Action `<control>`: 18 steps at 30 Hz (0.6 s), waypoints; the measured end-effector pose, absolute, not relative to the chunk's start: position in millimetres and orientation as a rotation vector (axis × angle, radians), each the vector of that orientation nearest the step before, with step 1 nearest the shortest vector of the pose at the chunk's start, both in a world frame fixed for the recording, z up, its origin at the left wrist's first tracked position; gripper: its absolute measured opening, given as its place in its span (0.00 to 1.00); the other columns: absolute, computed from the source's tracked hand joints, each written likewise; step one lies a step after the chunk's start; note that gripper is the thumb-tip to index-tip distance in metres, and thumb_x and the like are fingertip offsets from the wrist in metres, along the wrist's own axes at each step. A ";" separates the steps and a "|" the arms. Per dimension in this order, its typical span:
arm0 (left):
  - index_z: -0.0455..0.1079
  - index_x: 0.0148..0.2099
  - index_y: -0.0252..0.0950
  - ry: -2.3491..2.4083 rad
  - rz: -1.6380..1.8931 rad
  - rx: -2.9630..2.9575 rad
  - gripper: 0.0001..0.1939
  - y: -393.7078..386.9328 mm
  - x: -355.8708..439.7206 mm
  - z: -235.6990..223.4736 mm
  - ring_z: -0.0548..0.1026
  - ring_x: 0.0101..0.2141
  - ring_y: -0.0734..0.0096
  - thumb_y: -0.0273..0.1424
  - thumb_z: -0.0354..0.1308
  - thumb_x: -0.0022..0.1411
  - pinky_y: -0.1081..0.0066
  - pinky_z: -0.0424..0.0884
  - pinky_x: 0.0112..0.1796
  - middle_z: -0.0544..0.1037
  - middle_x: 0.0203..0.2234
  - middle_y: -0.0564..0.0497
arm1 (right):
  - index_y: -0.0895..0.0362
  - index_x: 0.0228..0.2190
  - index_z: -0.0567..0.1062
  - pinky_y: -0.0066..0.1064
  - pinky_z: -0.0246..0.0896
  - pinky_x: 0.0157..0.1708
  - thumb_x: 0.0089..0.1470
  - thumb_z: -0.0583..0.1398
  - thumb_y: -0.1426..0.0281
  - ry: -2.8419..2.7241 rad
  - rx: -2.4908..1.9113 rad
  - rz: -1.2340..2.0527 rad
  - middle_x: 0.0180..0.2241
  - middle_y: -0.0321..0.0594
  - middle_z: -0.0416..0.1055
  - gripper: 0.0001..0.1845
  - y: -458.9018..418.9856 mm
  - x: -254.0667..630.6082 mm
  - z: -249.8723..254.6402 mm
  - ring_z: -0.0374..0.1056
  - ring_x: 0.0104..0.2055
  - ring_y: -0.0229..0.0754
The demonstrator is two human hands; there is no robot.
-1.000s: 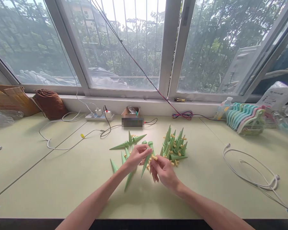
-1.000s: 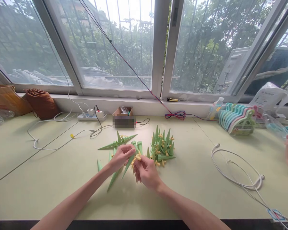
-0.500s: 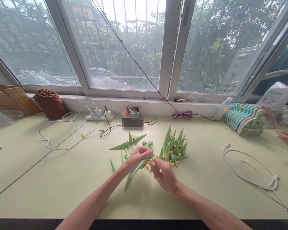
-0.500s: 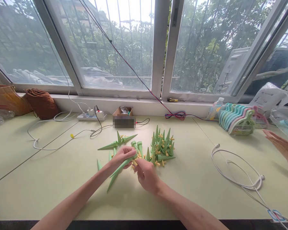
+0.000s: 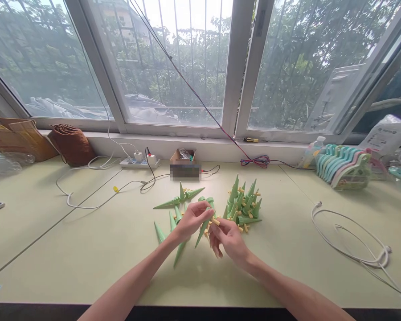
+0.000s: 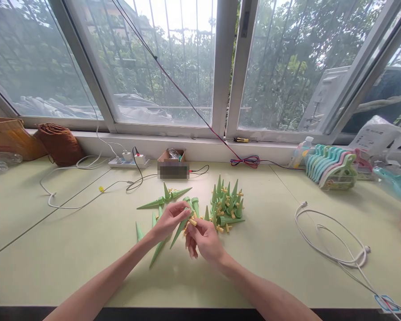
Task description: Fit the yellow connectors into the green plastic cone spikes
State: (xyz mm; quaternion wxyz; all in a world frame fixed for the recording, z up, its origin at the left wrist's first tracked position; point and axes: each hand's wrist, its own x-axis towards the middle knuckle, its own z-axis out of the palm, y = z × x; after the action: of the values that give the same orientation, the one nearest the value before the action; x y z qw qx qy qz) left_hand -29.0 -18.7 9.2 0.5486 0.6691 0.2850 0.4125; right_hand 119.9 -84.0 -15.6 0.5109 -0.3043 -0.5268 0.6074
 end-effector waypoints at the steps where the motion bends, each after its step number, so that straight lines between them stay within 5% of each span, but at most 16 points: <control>1: 0.69 0.30 0.32 0.673 0.997 1.595 0.17 -18.5 -29.1 8.9 0.63 0.21 0.79 0.41 0.61 0.62 0.78 0.59 0.23 0.66 0.20 0.56 | 0.58 0.27 0.68 0.22 0.49 0.10 0.60 0.58 0.52 -1.241 -0.702 1.512 0.16 0.31 0.66 0.22 -83.6 120.0 -14.7 0.58 0.10 0.30; 18: 0.65 0.28 0.33 0.763 0.973 1.728 0.20 -18.7 -31.1 9.6 0.59 0.15 0.83 0.44 0.60 0.62 0.80 0.55 0.15 0.61 0.17 0.59 | 0.59 0.26 0.69 0.22 0.51 0.10 0.59 0.60 0.53 -1.136 -0.696 1.660 0.17 0.32 0.67 0.22 -81.8 119.7 -17.2 0.58 0.11 0.30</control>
State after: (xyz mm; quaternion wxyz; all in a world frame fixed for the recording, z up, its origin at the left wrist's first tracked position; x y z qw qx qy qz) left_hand -31.1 -18.7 9.6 0.4867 0.7103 0.3138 0.4002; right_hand 119.7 -81.8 -17.2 0.4849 -0.2861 -0.4668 0.6820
